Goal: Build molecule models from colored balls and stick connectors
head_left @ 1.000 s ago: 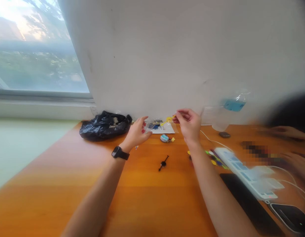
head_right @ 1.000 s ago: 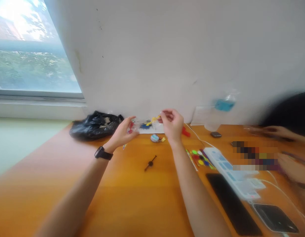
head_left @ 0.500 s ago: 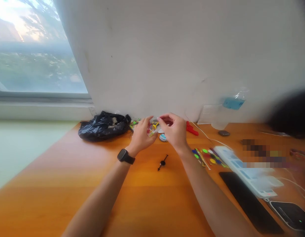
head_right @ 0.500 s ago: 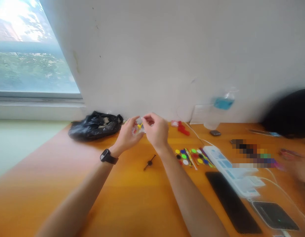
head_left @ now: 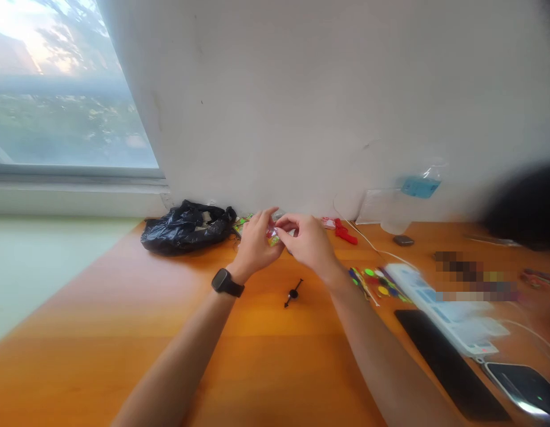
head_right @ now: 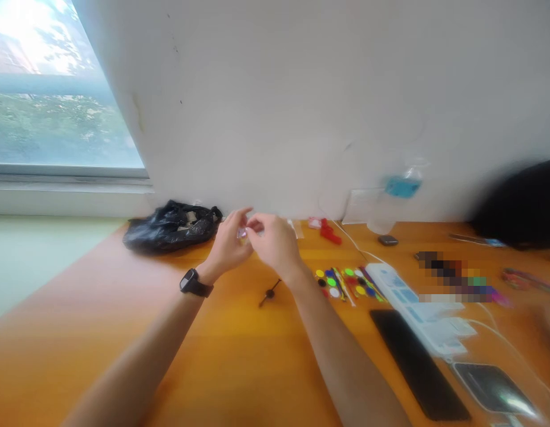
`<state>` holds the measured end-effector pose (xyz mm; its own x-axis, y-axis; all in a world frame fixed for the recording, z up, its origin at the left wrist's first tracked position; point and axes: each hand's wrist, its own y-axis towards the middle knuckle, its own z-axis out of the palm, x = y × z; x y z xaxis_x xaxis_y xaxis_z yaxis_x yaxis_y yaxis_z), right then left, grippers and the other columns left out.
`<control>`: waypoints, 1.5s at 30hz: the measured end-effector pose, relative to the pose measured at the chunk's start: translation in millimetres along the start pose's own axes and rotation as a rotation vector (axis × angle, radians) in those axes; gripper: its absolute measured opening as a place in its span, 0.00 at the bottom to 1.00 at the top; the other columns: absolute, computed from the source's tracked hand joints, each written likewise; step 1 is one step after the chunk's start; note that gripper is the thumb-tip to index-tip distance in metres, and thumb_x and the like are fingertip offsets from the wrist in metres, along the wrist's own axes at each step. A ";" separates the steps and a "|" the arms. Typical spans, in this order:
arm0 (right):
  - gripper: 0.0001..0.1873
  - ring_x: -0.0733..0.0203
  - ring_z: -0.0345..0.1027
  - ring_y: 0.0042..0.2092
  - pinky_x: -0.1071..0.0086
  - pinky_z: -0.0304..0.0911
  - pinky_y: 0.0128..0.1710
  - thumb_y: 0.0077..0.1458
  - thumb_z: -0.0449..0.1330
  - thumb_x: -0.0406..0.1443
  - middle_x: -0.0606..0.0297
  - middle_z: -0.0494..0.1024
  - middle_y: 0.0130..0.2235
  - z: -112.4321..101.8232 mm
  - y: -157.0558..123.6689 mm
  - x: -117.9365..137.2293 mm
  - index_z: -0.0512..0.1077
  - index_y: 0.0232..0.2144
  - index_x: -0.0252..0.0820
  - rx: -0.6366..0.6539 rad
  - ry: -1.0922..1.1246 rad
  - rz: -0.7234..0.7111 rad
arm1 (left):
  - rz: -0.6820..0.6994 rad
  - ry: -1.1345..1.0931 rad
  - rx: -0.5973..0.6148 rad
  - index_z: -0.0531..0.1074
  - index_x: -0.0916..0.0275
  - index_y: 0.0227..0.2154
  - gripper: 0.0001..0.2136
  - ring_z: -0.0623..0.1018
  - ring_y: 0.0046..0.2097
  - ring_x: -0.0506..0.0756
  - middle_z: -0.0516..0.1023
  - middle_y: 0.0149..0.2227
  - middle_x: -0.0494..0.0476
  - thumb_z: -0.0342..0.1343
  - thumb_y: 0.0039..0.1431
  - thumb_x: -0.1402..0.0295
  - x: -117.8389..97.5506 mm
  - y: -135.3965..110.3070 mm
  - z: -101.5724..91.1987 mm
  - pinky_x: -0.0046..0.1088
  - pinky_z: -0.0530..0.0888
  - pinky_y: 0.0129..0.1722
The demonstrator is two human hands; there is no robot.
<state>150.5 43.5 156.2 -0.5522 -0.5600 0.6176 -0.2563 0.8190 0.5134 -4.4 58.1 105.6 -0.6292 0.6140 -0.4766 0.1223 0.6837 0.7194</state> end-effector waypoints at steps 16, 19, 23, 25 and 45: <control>0.06 0.63 0.68 0.31 0.72 0.58 0.29 0.55 0.65 0.37 0.68 0.77 0.29 4.8 5.4 -33.2 0.79 0.34 0.41 0.427 0.036 -0.037 | -0.028 -0.331 0.361 0.47 0.56 0.71 0.51 0.79 0.43 0.57 0.73 0.53 0.63 0.71 0.48 0.63 44.8 -13.4 6.2 0.35 0.76 0.44; 0.04 0.63 0.69 0.33 0.71 0.60 0.32 0.53 0.63 0.31 0.66 0.78 0.31 8.4 8.3 -48.6 0.79 0.32 0.39 0.469 0.017 -0.083 | -0.105 -0.397 0.498 0.54 0.54 0.67 0.43 0.79 0.42 0.54 0.74 0.52 0.61 0.71 0.51 0.62 49.1 -12.5 -8.0 0.31 0.76 0.42; 0.10 0.61 0.71 0.37 0.69 0.62 0.38 0.54 0.59 0.26 0.63 0.78 0.36 7.5 9.2 -50.0 0.80 0.29 0.40 0.430 0.017 -0.133 | -0.162 -0.402 0.601 0.66 0.56 0.59 0.26 0.78 0.45 0.55 0.78 0.47 0.57 0.61 0.57 0.69 41.3 -5.9 -24.8 0.29 0.75 0.42; 0.11 0.61 0.71 0.38 0.69 0.62 0.39 0.53 0.59 0.25 0.64 0.77 0.36 3.8 8.5 -44.4 0.79 0.28 0.41 0.405 0.010 -0.157 | -0.168 -0.390 0.611 0.71 0.58 0.56 0.22 0.78 0.46 0.55 0.78 0.49 0.57 0.57 0.57 0.72 36.9 -2.1 -30.1 0.29 0.75 0.43; 0.05 0.58 0.73 0.39 0.65 0.69 0.42 0.57 0.66 0.37 0.61 0.78 0.38 4.8 12.1 -71.7 0.77 0.31 0.41 0.459 -0.016 -0.043 | -0.044 -0.184 0.526 0.82 0.61 0.32 0.05 0.79 0.39 0.55 0.83 0.35 0.56 0.63 0.61 0.67 41.1 7.9 -47.9 0.29 0.72 0.39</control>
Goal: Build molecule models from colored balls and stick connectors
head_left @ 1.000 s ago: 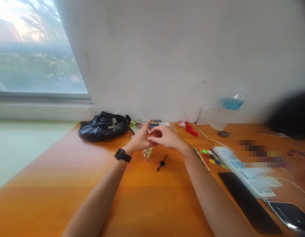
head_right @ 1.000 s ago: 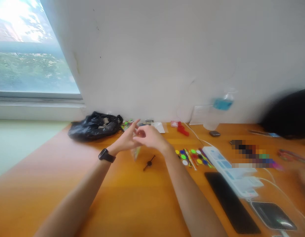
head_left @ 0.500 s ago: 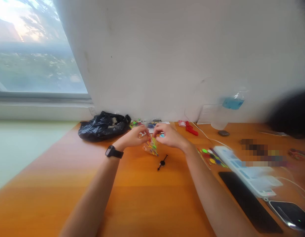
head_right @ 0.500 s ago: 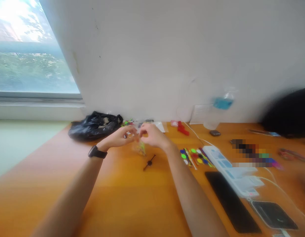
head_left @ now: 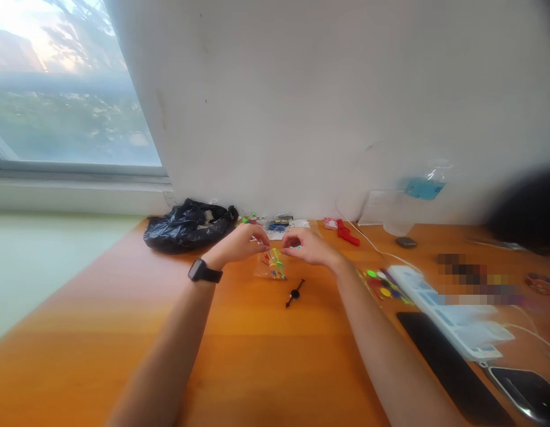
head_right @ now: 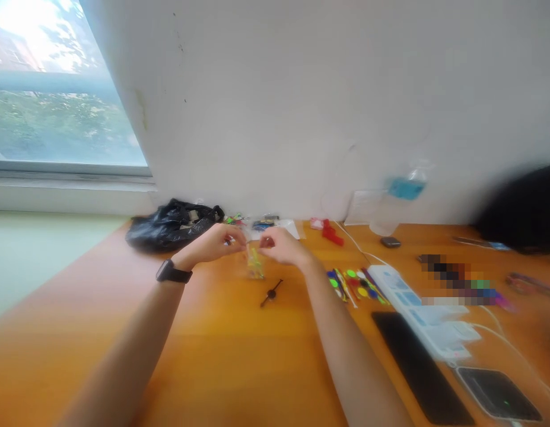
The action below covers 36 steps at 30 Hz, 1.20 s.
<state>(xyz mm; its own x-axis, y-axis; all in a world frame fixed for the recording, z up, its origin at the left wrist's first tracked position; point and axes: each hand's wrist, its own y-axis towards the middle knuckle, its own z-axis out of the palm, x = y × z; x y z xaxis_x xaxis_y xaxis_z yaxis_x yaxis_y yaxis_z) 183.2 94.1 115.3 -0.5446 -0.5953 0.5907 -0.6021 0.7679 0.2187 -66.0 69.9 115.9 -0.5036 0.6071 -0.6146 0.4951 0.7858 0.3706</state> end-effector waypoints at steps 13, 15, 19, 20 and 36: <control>0.13 0.56 0.75 0.40 0.61 0.72 0.45 0.58 0.68 0.46 0.62 0.80 0.37 -23.0 -12.1 53.4 0.75 0.33 0.43 -0.347 0.395 -0.155 | -0.112 -0.779 -0.056 0.69 0.60 0.63 0.32 0.81 0.49 0.59 0.80 0.52 0.65 0.70 0.58 0.57 -19.9 0.2 8.3 0.34 0.78 0.48; 0.12 0.56 0.75 0.40 0.61 0.72 0.45 0.59 0.67 0.45 0.62 0.79 0.38 -22.4 -13.2 57.6 0.73 0.36 0.44 -0.371 0.366 -0.162 | -0.109 -0.808 0.116 0.75 0.64 0.56 0.27 0.83 0.45 0.59 0.82 0.46 0.65 0.70 0.57 0.56 -17.4 1.2 15.9 0.34 0.79 0.47; 0.17 0.60 0.74 0.37 0.64 0.71 0.38 0.59 0.66 0.44 0.63 0.77 0.44 -22.9 -13.2 54.5 0.65 0.44 0.48 -0.549 0.249 -0.084 | -0.199 -0.806 0.177 0.77 0.66 0.50 0.23 0.84 0.40 0.56 0.83 0.41 0.63 0.69 0.59 0.54 -2.9 3.2 26.6 0.33 0.80 0.43; 0.16 0.60 0.72 0.36 0.65 0.69 0.35 0.59 0.65 0.44 0.64 0.77 0.42 -24.1 -13.7 50.6 0.64 0.44 0.48 -0.561 0.176 -0.039 | -0.231 -0.800 0.139 0.77 0.66 0.50 0.24 0.84 0.40 0.56 0.83 0.41 0.63 0.69 0.58 0.54 2.4 2.9 27.6 0.32 0.80 0.42; 0.06 0.64 0.67 0.22 0.70 0.55 0.20 0.39 0.75 0.28 0.65 0.79 0.22 11.1 -13.2 -23.9 0.82 0.22 0.40 0.569 -0.054 0.212 | -0.349 -0.781 0.013 0.77 0.66 0.48 0.25 0.83 0.39 0.53 0.82 0.42 0.59 0.72 0.54 0.53 28.6 -1.7 28.0 0.33 0.80 0.44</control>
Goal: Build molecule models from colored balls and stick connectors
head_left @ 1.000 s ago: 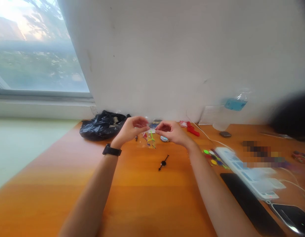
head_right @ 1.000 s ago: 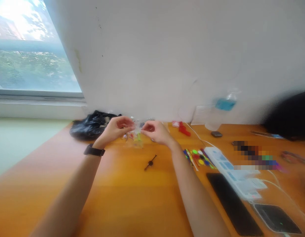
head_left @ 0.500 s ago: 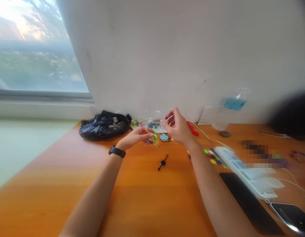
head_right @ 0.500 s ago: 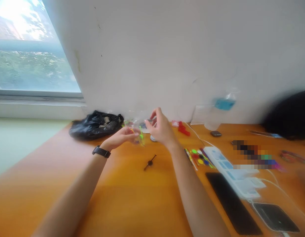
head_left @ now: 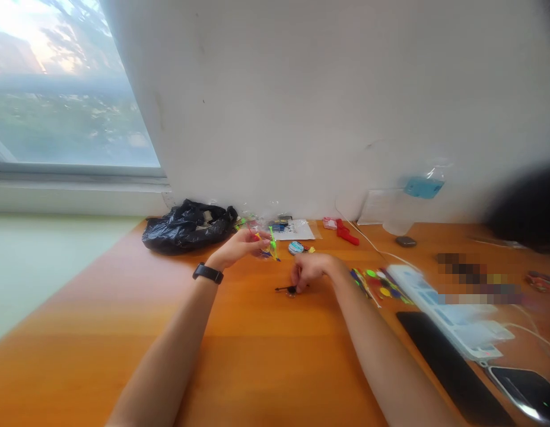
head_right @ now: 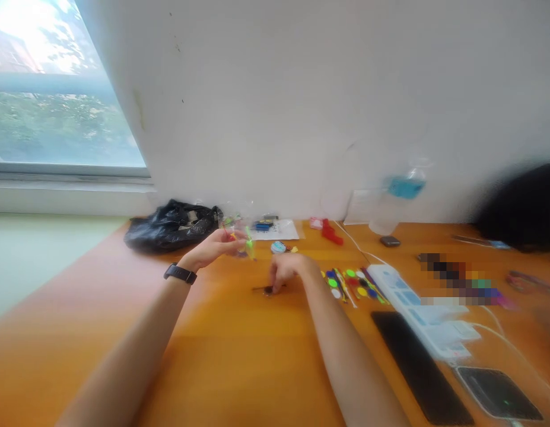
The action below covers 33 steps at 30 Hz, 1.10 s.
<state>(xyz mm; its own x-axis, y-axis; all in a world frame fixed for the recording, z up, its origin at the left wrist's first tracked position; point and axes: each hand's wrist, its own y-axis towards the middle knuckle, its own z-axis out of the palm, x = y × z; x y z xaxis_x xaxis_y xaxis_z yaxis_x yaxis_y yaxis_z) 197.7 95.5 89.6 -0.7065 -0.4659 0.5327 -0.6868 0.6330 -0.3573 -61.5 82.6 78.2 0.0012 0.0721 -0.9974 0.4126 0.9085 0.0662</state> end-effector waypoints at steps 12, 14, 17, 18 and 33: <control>0.19 0.61 0.65 0.33 0.69 0.58 0.30 0.65 0.58 0.50 0.64 0.76 0.33 -40.6 -69.1 81.0 0.79 0.39 0.42 -0.743 0.291 -0.325 | -0.010 0.122 0.081 0.77 0.67 0.47 0.24 0.83 0.40 0.57 0.82 0.41 0.62 0.71 0.55 0.54 -18.9 -8.2 4.8 0.34 0.80 0.43; 0.17 0.62 0.62 0.31 0.68 0.55 0.29 0.67 0.56 0.47 0.65 0.74 0.31 -41.9 -71.7 83.9 0.77 0.38 0.42 -0.883 0.210 -0.262 | -0.013 0.139 0.124 0.77 0.66 0.46 0.23 0.82 0.40 0.56 0.81 0.41 0.61 0.71 0.54 0.55 -20.9 -9.0 6.2 0.33 0.80 0.42; 0.14 0.60 0.61 0.30 0.67 0.55 0.29 0.66 0.55 0.42 0.65 0.73 0.28 -42.7 -71.0 81.7 0.77 0.36 0.42 -0.963 0.068 -0.184 | -0.001 0.164 0.222 0.77 0.65 0.46 0.21 0.82 0.40 0.55 0.81 0.39 0.59 0.71 0.55 0.56 -26.0 -10.5 9.5 0.32 0.80 0.42; 0.13 0.60 0.62 0.30 0.66 0.55 0.30 0.66 0.56 0.41 0.64 0.74 0.29 -42.6 -70.6 80.9 0.77 0.35 0.42 -0.981 0.022 -0.170 | 0.010 0.171 0.252 0.77 0.65 0.46 0.21 0.81 0.39 0.55 0.81 0.38 0.58 0.70 0.56 0.56 -28.1 -11.1 10.9 0.32 0.79 0.42; 0.11 0.52 0.72 0.43 0.63 0.60 0.39 0.66 0.53 0.29 0.60 0.80 0.40 -32.1 -73.2 99.6 0.75 0.42 0.45 -1.007 -0.312 -0.178 | 0.056 0.384 0.311 0.80 0.64 0.42 0.14 0.83 0.39 0.57 0.83 0.35 0.58 0.68 0.58 0.60 -40.1 -12.7 21.6 0.32 0.78 0.41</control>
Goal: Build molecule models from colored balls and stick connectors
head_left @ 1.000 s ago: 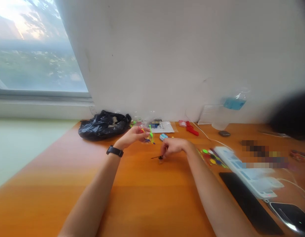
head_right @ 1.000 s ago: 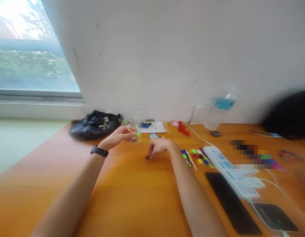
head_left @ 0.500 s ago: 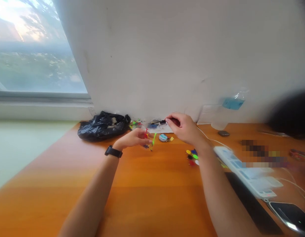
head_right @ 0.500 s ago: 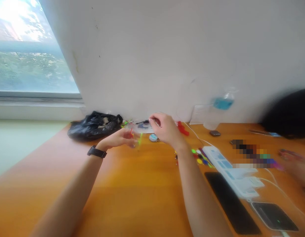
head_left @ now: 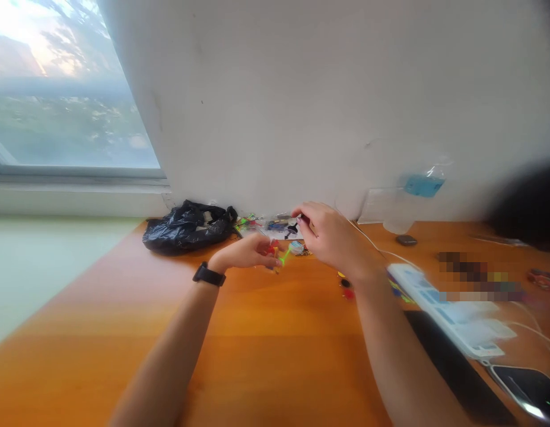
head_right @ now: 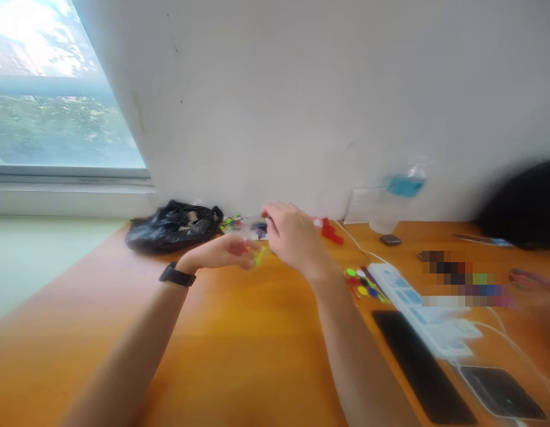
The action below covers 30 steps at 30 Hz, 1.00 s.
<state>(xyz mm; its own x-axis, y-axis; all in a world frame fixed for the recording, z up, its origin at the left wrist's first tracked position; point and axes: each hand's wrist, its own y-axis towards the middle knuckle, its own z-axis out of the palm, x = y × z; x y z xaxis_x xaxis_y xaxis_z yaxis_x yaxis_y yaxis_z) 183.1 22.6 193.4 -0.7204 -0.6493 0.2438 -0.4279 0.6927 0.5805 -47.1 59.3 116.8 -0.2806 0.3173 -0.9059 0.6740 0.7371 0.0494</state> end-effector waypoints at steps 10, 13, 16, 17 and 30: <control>0.13 0.50 0.69 0.45 0.60 0.61 0.44 0.67 0.54 0.30 0.59 0.80 0.39 -4.5 0.7 7.7 0.78 0.40 0.45 0.024 0.001 -0.133 | 0.054 -0.060 0.012 0.79 0.63 0.45 0.15 0.83 0.42 0.58 0.83 0.38 0.58 0.68 0.58 0.61 -10.1 -2.8 0.8 0.33 0.78 0.43; 0.12 0.50 0.69 0.44 0.59 0.59 0.44 0.67 0.55 0.31 0.59 0.81 0.38 1.1 1.2 6.4 0.79 0.37 0.45 0.041 -0.020 -0.125 | 0.059 -0.071 0.014 0.79 0.64 0.40 0.13 0.83 0.43 0.59 0.83 0.39 0.59 0.69 0.57 0.61 -10.7 -3.2 0.3 0.34 0.78 0.45; 0.11 0.51 0.69 0.43 0.56 0.56 0.48 0.65 0.57 0.30 0.61 0.81 0.36 5.2 0.6 5.7 0.79 0.34 0.47 0.039 -0.050 -0.116 | 0.061 -0.123 0.031 0.78 0.63 0.42 0.14 0.83 0.44 0.59 0.83 0.40 0.59 0.68 0.58 0.60 -13.9 -4.0 0.2 0.36 0.78 0.48; 0.11 0.51 0.69 0.43 0.56 0.55 0.49 0.64 0.58 0.30 0.61 0.81 0.35 5.7 0.1 5.7 0.79 0.34 0.47 0.041 -0.056 -0.114 | 0.064 -0.138 0.034 0.78 0.63 0.44 0.15 0.83 0.44 0.58 0.83 0.40 0.58 0.68 0.59 0.61 -15.3 -4.4 0.2 0.37 0.78 0.49; 0.15 0.44 0.62 0.64 0.51 0.62 0.61 0.66 0.60 0.49 0.57 0.66 0.64 -7.3 -3.0 3.3 0.80 0.42 0.48 -0.055 0.251 -0.004 | 0.124 -0.248 -0.118 0.76 0.66 0.47 0.21 0.82 0.40 0.56 0.81 0.38 0.59 0.66 0.61 0.53 -25.7 -6.5 0.3 0.33 0.79 0.44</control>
<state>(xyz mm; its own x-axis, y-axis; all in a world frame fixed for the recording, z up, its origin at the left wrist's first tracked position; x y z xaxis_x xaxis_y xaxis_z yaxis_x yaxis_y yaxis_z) 186.0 16.2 198.2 -0.5576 -0.7141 0.4232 -0.3949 0.6766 0.6215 -44.0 46.2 139.6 -0.0155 0.2647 -0.9642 0.6047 0.7705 0.2018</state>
